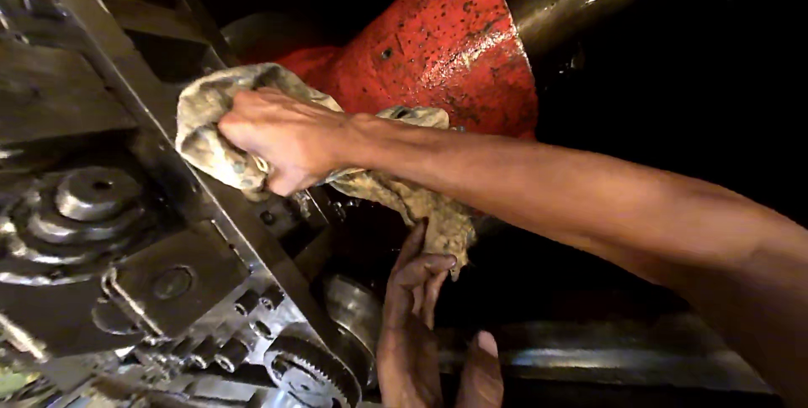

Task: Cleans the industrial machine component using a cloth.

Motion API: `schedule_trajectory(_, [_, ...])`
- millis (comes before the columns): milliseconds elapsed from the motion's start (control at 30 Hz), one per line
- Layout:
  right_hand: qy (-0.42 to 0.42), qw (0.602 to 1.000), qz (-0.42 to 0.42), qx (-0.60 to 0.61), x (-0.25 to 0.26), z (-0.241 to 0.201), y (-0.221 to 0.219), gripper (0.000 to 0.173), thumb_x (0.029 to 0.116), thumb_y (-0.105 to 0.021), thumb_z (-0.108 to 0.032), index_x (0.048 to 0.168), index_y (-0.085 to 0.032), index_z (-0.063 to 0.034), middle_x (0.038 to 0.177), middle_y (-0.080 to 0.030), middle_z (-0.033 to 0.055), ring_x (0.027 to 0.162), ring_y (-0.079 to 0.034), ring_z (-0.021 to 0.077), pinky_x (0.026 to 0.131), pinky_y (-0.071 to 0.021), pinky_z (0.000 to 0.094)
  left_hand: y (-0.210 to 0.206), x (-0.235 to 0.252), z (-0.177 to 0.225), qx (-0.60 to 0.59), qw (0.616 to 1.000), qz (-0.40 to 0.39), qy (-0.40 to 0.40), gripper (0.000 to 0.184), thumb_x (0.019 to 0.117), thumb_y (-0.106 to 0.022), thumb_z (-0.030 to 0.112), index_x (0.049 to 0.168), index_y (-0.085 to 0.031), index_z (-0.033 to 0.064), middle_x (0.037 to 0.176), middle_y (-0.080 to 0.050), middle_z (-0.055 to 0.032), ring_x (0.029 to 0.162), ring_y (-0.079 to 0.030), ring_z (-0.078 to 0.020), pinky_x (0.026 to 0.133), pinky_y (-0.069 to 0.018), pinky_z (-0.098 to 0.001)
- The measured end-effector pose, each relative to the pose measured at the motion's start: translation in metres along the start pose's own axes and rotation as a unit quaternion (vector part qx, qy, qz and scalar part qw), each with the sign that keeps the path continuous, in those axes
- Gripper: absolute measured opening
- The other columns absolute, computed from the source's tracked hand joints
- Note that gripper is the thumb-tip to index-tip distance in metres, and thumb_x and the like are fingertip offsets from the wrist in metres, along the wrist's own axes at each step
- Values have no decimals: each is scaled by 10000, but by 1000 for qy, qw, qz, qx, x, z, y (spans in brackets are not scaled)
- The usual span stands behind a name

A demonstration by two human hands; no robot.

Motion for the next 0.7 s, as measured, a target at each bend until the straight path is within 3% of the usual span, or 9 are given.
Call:
schedule_trajectory(100, [3,1000,9,-8,-1,-5,1,349,711,-864,-244,937,-695,-40,914,-671,116,936,-650,295,811,-505,483,5,-1,-1,-11,1000,-17,-4,481,866,-703,95,1300,-529,-19,1511,-461,-178,1430,-451,-279,1184,-429,-447])
schedule_trajectory(267, [-13,1000,-1,3,-4,0,2,362,726,-865,-227,984,-693,-40,938,-667,118,947,-646,295,809,-510,478,-3,5,-7,-23,999,-34,2,490,861,-706,87,1304,-538,-36,1534,-430,-200,1441,-436,-288,1186,-427,-455])
schedule_trajectory(400, [1,1000,14,-15,-4,-4,-2,409,680,-894,-295,955,-714,-51,905,-691,102,918,-665,285,812,-516,487,-2,16,-4,-15,999,-37,-3,473,869,-716,112,1299,-554,-2,1520,-455,-175,1419,-462,-258,1177,-437,-444])
schedule_trajectory(500, [-10,999,38,2,-7,-4,-13,443,683,-888,-410,936,-732,-80,914,-711,76,970,-665,270,941,-478,522,1,22,-1,-19,999,-32,-5,449,882,-730,168,1285,-576,42,1510,-475,-125,1425,-452,-230,1190,-416,-429])
schedule_trajectory(600, [-16,999,48,-8,2,1,-15,458,691,-894,-404,1002,-746,-102,977,-725,74,1046,-660,275,1048,-428,546,2,28,-3,-3,1000,-22,-6,443,886,-739,194,1288,-597,74,1498,-499,-83,1404,-477,-198,1187,-421,-420])
schedule_trajectory(700, [7,999,33,-30,11,6,-11,513,694,-879,-453,1041,-744,-100,982,-726,76,1039,-663,280,1090,-388,540,-2,33,-6,4,1000,-4,-7,423,874,-736,168,1261,-600,67,1441,-549,-64,1369,-515,-191,1172,-441,-418])
Point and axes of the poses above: each hand's wrist, its own x-axis towards the middle knuckle, its own y-axis out of the back of the hand, z = x × y, the point moved 3 cm from there along x, towards the middle knuckle
